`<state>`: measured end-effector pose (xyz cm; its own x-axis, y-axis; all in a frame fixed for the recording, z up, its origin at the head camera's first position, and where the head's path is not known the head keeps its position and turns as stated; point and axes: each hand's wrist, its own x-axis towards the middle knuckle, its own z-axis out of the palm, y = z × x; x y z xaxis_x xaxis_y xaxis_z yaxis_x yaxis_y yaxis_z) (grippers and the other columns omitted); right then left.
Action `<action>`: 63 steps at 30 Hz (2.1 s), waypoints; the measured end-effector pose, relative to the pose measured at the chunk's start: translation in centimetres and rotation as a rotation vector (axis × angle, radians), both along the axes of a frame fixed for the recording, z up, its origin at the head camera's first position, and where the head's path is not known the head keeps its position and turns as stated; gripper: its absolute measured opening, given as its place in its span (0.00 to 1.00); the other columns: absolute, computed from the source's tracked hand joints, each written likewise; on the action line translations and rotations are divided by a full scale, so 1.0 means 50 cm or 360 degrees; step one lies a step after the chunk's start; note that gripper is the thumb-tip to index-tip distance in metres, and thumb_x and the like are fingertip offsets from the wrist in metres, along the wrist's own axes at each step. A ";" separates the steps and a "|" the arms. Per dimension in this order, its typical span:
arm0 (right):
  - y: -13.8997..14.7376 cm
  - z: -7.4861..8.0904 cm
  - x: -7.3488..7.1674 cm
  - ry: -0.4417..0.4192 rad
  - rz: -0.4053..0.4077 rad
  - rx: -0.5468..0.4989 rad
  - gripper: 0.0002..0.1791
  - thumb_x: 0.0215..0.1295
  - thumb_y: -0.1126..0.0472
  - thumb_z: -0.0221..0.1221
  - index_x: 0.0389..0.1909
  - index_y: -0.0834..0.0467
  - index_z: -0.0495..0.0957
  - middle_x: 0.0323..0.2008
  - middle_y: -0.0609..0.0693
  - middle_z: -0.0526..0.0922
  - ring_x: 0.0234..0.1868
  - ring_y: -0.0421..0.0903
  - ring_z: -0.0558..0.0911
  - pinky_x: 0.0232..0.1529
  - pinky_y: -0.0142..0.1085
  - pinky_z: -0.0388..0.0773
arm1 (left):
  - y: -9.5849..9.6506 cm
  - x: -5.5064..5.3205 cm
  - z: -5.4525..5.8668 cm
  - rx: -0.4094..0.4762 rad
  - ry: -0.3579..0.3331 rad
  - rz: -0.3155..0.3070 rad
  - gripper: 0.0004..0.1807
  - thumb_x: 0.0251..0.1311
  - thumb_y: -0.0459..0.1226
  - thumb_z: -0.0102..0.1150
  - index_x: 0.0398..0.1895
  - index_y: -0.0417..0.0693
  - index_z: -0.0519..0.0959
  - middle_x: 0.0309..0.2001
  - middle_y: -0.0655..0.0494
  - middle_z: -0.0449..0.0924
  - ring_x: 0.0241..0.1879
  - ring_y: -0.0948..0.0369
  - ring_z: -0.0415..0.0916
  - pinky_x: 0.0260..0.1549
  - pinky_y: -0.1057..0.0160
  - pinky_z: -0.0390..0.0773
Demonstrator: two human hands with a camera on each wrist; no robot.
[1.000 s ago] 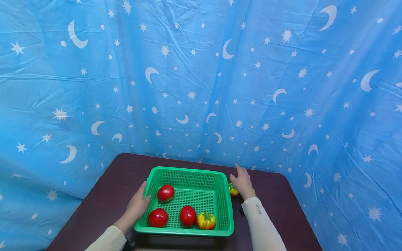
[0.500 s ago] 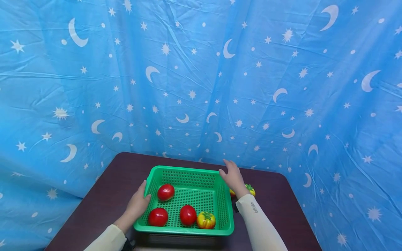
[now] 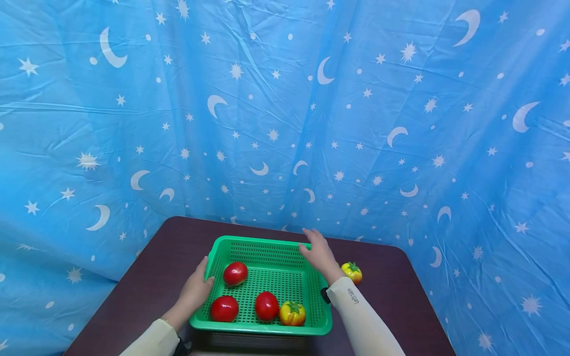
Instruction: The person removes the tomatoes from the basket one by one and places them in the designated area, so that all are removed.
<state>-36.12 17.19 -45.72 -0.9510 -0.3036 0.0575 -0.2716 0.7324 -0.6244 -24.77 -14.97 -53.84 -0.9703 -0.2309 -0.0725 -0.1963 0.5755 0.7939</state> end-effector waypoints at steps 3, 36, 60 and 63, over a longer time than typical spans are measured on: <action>-0.010 -0.001 0.005 0.0000 0.0006 0.0019 0.31 0.68 0.51 0.53 0.71 0.44 0.57 0.74 0.51 0.52 0.75 0.56 0.50 0.66 0.61 0.58 | 0.000 0.000 0.001 -0.0005 0.0000 0.0000 0.40 0.65 0.35 0.49 0.75 0.45 0.40 0.71 0.36 0.53 0.66 0.36 0.57 0.55 0.34 0.68; -0.121 -0.030 0.050 0.0034 0.0383 0.0216 0.30 0.67 0.49 0.53 0.69 0.51 0.61 0.71 0.54 0.59 0.72 0.56 0.59 0.65 0.57 0.65 | 0.002 0.003 0.009 -0.0008 -0.0006 0.0004 0.40 0.65 0.34 0.48 0.75 0.44 0.40 0.72 0.37 0.52 0.68 0.37 0.55 0.56 0.34 0.67; -0.199 -0.077 0.085 -0.0009 0.0593 0.0335 0.29 0.66 0.49 0.54 0.67 0.49 0.65 0.68 0.52 0.66 0.71 0.54 0.61 0.65 0.54 0.66 | 0.003 0.004 0.007 -0.0008 -0.0010 0.0007 0.40 0.65 0.35 0.48 0.75 0.45 0.40 0.72 0.37 0.52 0.68 0.37 0.55 0.55 0.34 0.67; -0.206 -0.085 0.090 0.0014 0.0626 0.0393 0.29 0.66 0.49 0.54 0.67 0.50 0.64 0.68 0.53 0.65 0.70 0.54 0.62 0.64 0.54 0.68 | 0.003 0.004 0.008 -0.0006 -0.0014 0.0005 0.40 0.65 0.35 0.49 0.75 0.46 0.40 0.72 0.37 0.52 0.67 0.36 0.55 0.55 0.34 0.68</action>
